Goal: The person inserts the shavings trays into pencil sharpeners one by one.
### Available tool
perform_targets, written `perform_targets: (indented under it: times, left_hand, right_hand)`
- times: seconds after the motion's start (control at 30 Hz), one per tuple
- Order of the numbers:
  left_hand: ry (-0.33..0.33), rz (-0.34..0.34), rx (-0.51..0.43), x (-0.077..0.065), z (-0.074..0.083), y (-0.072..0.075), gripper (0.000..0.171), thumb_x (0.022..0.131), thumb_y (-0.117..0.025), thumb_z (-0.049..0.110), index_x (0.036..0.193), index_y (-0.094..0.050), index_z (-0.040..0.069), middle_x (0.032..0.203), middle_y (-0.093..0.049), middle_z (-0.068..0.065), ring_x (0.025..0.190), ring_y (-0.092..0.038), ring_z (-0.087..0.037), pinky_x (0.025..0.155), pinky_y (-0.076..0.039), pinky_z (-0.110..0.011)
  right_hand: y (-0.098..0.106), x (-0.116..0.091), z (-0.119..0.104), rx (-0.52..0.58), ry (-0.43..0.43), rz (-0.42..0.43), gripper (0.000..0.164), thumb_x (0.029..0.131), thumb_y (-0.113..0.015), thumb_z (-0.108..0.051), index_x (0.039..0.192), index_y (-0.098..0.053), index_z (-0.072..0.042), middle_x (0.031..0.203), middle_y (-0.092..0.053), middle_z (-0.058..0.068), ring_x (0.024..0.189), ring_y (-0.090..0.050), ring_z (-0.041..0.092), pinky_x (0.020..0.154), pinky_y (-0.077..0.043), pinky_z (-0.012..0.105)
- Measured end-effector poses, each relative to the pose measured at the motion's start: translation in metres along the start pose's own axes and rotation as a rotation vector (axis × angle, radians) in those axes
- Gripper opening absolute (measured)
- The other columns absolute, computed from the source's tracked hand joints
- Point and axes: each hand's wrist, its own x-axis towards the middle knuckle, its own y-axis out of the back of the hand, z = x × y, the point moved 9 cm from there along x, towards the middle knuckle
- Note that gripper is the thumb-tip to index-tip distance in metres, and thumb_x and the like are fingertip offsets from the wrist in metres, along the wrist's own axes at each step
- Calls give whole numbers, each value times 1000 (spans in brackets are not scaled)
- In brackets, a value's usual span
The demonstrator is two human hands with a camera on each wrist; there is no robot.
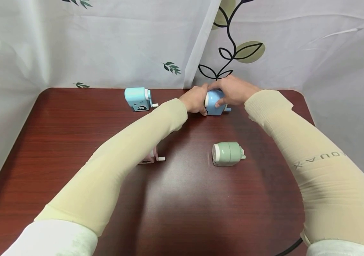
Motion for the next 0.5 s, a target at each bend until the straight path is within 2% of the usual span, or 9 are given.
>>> perform_targets:
  times: [0.17,0.27,0.4,0.5]
  left_hand:
    - [4,-15,35,-3,-5,5,82,72,-80,20,136,-30,8,125,-50,-7,109,-51,-14,89,-42,-22]
    - [3,-15,65,-8,-7,12,80,75,-77,19,137,-29,6,125,-50,-8,109,-51,-16,88,-44,-23]
    - [-31,34,82,-20,-6,32,79,77,-74,22,138,-28,1,122,-51,-9,112,-50,-18,89,-44,-24]
    - [-49,93,75,-37,-4,52,72,82,-70,26,137,-31,-1,121,-51,-8,115,-48,-19,93,-42,-25]
  right_hand:
    - [-2,1,1,3,-34,-34,59,73,-80,-17,126,-58,-6,115,-62,18,101,-57,33,87,-44,45]
    - [-3,1,1,3,-45,-43,59,73,-79,-16,127,-57,-7,114,-62,18,98,-58,32,85,-44,45]
    - [-3,-1,3,-8,-38,-16,57,72,-79,-15,125,-58,-8,109,-64,16,91,-58,31,80,-46,44]
    - [-2,-4,2,-30,-39,7,60,73,-79,-19,126,-56,-5,108,-63,17,89,-59,31,79,-46,45]
